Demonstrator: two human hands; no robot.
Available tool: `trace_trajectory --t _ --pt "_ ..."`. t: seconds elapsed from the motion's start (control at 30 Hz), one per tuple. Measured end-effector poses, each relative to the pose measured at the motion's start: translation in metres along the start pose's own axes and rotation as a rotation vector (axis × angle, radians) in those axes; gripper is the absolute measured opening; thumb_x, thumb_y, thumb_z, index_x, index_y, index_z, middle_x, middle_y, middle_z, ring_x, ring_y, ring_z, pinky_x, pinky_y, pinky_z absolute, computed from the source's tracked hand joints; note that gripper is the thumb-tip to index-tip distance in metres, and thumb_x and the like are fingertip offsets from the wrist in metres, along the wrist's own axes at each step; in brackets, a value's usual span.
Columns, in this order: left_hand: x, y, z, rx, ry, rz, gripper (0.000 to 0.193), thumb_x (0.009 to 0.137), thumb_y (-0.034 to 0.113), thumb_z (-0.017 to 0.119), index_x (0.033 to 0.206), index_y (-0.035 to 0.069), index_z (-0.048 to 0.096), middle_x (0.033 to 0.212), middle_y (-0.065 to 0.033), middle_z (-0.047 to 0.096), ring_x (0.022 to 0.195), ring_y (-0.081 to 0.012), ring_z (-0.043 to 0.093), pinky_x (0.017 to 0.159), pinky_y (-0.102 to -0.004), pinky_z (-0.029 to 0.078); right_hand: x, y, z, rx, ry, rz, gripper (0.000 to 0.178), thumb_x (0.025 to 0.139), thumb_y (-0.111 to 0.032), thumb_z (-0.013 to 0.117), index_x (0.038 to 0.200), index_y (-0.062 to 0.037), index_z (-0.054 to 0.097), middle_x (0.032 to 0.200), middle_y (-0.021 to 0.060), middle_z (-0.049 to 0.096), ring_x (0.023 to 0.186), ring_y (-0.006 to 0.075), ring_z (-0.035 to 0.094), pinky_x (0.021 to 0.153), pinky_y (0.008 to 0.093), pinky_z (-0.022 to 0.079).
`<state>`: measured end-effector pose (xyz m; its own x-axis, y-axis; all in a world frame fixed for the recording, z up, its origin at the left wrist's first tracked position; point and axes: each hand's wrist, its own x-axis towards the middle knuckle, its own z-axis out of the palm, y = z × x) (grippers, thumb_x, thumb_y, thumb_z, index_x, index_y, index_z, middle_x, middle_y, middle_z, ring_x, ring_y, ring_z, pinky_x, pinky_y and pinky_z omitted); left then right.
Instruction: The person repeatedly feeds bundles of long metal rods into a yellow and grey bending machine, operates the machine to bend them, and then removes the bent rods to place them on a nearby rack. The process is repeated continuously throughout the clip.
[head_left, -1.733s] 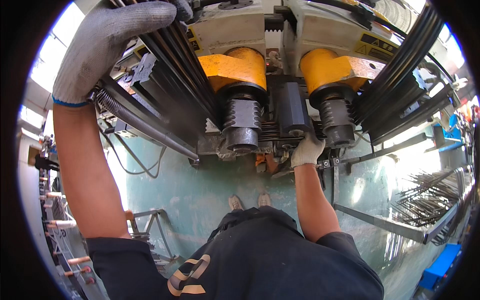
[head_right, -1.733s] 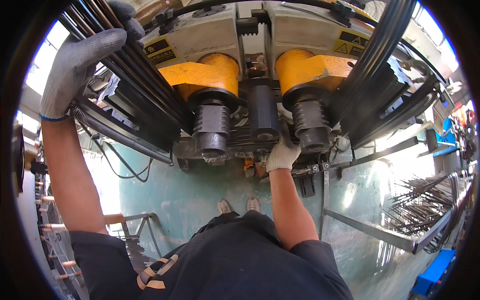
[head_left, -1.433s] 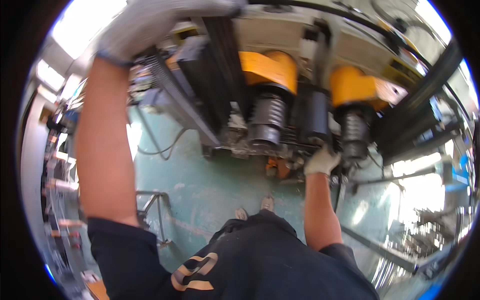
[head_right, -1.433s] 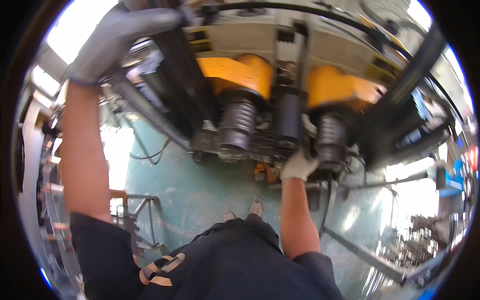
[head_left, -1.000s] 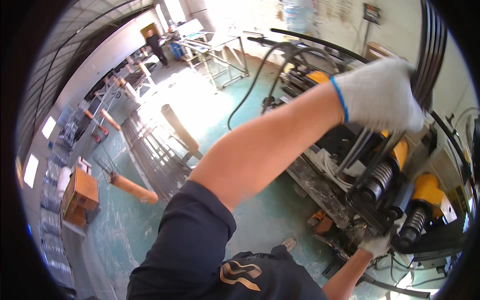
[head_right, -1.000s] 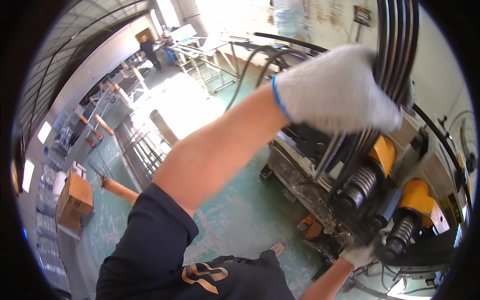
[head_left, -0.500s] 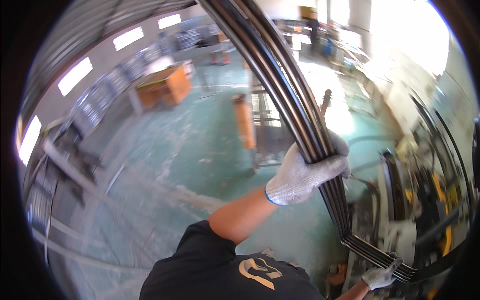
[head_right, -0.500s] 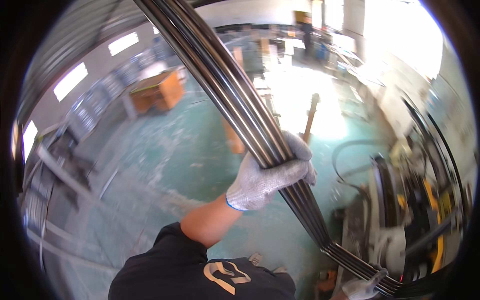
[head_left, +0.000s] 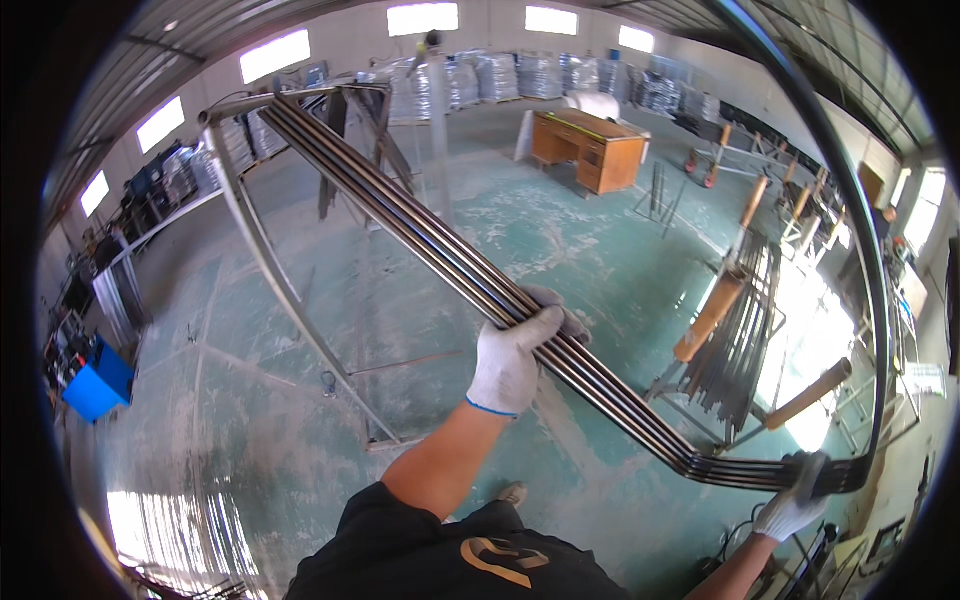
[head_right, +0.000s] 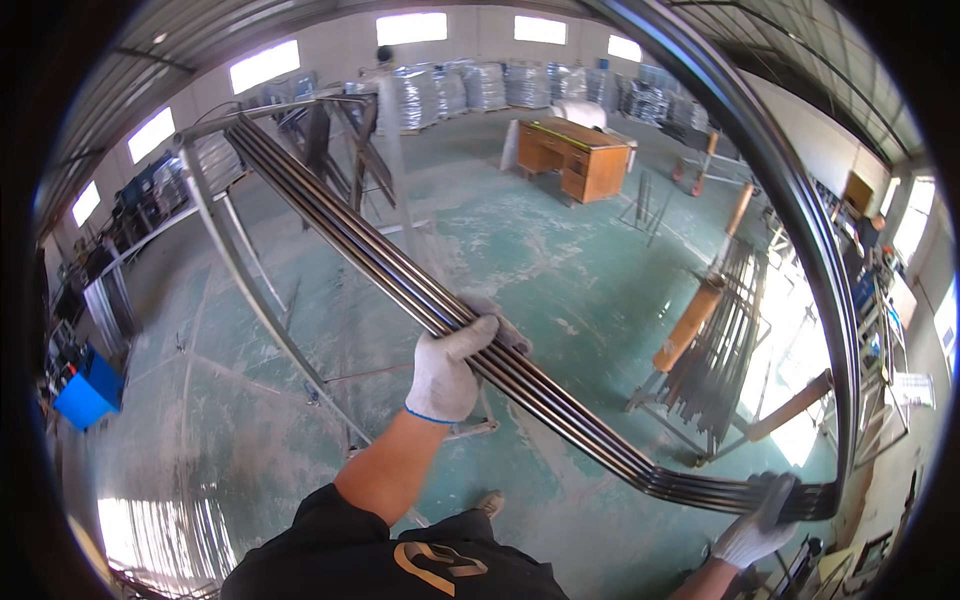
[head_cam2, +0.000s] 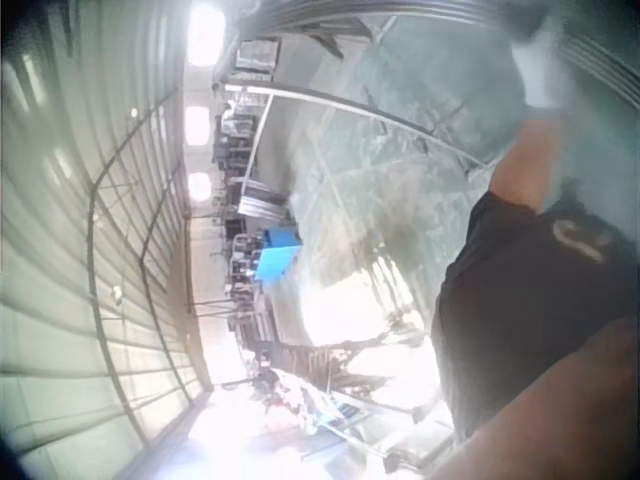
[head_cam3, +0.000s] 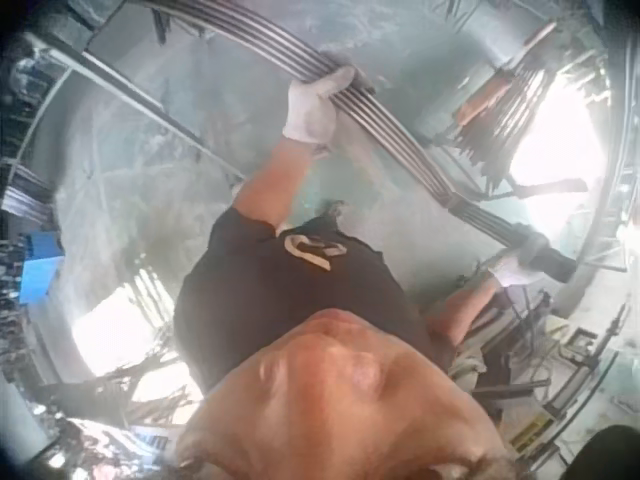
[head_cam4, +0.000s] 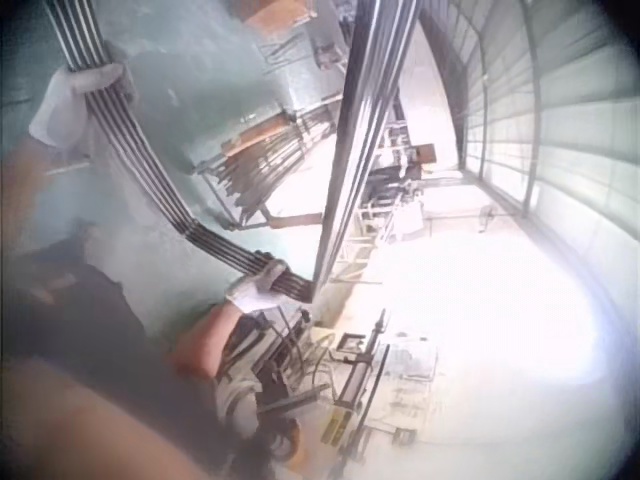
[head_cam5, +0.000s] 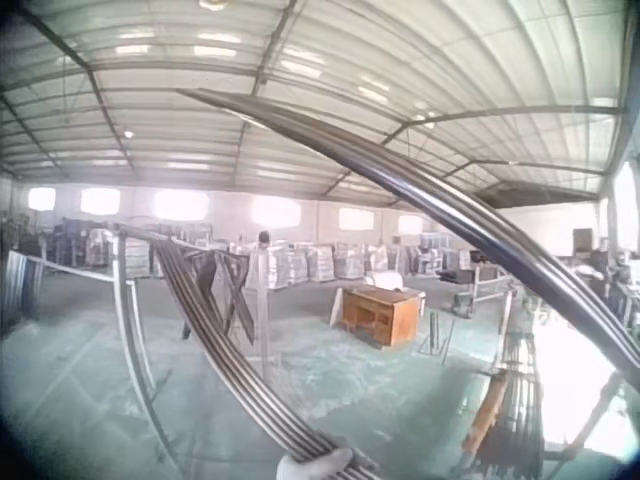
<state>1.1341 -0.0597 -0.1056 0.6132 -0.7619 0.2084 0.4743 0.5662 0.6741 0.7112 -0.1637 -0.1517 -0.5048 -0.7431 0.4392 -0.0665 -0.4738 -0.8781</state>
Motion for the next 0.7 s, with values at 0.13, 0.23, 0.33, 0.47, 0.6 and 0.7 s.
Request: trace_trajectory --t 0.13,0.23,0.33,0.47,0.6,0.7 --pt "0.057 0.039 -0.056 -0.095 0.060 0.055 0.014 0.099 0.005 0.069 0.112 0.002 0.067 0.093 -0.0166 0.074 0.090 -0.0384 0.076 0.088 -0.0535 0.064 0.031 -0.039 0.107 -0.217 -0.054 -0.297 0.031 0.111 -0.029 0.072 0.115 0.0021 0.072 0.091 0.0066 0.073 0.082 0.0149 0.067 0.075 0.0326 0.055" --pt "0.116 0.080 -0.108 -0.143 0.008 0.119 0.013 0.100 0.011 0.067 0.109 0.001 0.068 0.099 -0.0173 0.075 0.097 -0.0369 0.074 0.098 -0.0511 0.060 0.045 -0.090 0.229 -0.250 -0.100 -0.521 0.030 0.107 -0.028 0.070 0.114 0.0009 0.072 0.093 0.0073 0.071 0.085 0.0179 0.067 0.080 0.0355 0.055" --pt "0.172 0.125 -0.167 -0.156 -0.015 0.180 0.022 0.103 0.016 0.064 0.115 -0.002 0.069 0.111 -0.0199 0.074 0.113 -0.0367 0.070 0.110 -0.0519 0.052 0.048 -0.152 0.372 -0.239 -0.179 -0.724 0.029 0.104 -0.028 0.069 0.114 -0.0004 0.072 0.095 0.0080 0.070 0.089 0.0209 0.068 0.084 0.0384 0.056" --pt "0.231 0.225 -0.231 -0.298 -0.010 0.337 0.036 0.107 0.016 0.061 0.135 -0.006 0.064 0.138 -0.0249 0.066 0.138 -0.0407 0.056 0.125 -0.0588 0.039 -0.022 -0.247 0.521 0.023 -0.319 -0.930 0.029 0.099 -0.027 0.067 0.114 -0.0021 0.071 0.097 0.0090 0.068 0.095 0.0249 0.069 0.090 0.0422 0.056" --pt "0.262 0.226 -0.251 -0.403 0.095 0.407 0.048 0.111 0.019 0.057 0.151 -0.008 0.060 0.157 -0.0269 0.060 0.153 -0.0424 0.049 0.134 -0.0623 0.031 -0.128 -0.249 0.536 0.307 -0.416 -1.266 0.030 0.094 -0.026 0.065 0.113 -0.0038 0.071 0.099 0.0099 0.067 0.100 0.0289 0.069 0.096 0.0461 0.056" --pt "0.213 0.204 -0.330 -0.010 0.101 0.443 0.051 0.115 0.028 0.052 0.154 -0.004 0.056 0.154 -0.0217 0.061 0.145 -0.0382 0.055 0.128 -0.0577 0.038 -0.214 -0.153 0.531 0.419 -0.908 -1.277 0.028 0.091 -0.024 0.066 0.112 -0.0067 0.071 0.098 0.0090 0.067 0.100 0.0298 0.070 0.096 0.0473 0.057"
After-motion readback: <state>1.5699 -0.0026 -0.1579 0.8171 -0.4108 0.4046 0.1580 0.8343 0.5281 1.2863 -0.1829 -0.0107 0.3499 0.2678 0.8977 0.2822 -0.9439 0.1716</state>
